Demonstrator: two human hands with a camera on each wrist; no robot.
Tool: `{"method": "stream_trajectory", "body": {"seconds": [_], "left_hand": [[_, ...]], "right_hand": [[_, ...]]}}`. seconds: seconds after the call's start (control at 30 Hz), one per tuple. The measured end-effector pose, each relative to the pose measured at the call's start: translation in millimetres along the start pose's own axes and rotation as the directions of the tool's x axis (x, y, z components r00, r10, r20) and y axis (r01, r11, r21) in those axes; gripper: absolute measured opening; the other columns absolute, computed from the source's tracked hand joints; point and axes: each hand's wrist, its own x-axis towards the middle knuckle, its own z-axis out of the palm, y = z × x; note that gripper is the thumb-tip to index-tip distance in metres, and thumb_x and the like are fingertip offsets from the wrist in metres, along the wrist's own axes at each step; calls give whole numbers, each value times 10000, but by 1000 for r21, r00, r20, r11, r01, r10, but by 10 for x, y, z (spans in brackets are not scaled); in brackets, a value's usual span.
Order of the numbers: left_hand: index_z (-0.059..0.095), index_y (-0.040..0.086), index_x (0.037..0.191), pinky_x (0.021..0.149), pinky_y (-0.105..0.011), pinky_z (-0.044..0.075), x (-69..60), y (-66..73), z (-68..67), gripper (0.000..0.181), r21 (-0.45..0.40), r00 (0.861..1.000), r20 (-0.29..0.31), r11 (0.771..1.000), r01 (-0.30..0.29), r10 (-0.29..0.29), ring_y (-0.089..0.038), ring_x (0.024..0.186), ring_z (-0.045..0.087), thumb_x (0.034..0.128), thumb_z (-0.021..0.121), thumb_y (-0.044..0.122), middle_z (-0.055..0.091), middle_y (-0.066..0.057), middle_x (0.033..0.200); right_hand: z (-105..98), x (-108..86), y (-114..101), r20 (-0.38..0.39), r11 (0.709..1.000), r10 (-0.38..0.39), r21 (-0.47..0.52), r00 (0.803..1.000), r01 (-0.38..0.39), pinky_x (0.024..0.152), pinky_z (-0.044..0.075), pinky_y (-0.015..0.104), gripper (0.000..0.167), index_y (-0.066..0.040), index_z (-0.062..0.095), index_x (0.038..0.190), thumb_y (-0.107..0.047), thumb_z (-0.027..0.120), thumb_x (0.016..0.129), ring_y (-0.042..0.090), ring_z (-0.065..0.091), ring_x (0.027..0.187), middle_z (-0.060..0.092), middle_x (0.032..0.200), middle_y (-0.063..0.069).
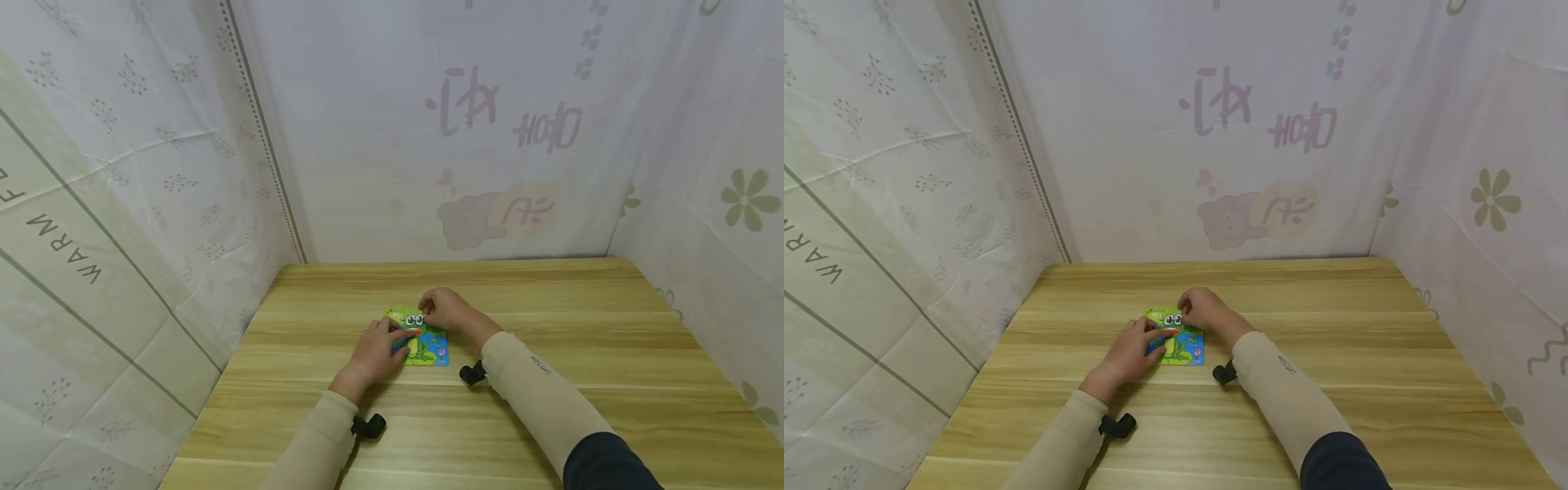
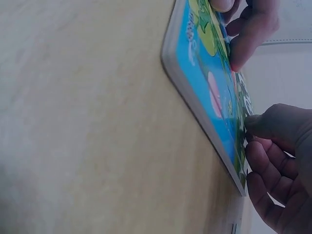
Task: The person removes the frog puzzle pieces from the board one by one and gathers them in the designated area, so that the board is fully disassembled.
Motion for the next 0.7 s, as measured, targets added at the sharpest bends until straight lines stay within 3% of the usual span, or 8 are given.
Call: {"method": "stream_trajectory", "body": {"seconds": [0.5,0.7], "left_hand": [[681,307,1421,899,-400,503,-9,-8,11,388,-17,1000,-7,1000,-5,5,-225,1031,519,1033,697,311,565,-51,1245],[694,299,1405,896,-397,505,-9,-12,14,377,-27,1000,-13,1000,4,-5,-218,1025,518,1029,703,315,574,-52,1241]], "right_hand": [[-53,-92,57,-22,1000,-9,27,1000,10,772,562,316,172,-78,750,1105,-60,757,935,148,618,833,667,904,-28],[-121,-179,116,-61,996,15,88,998,-10,789,559,334,193,-62,747,1129,-63,758,936,160,616,865,672,930,-11]]}}
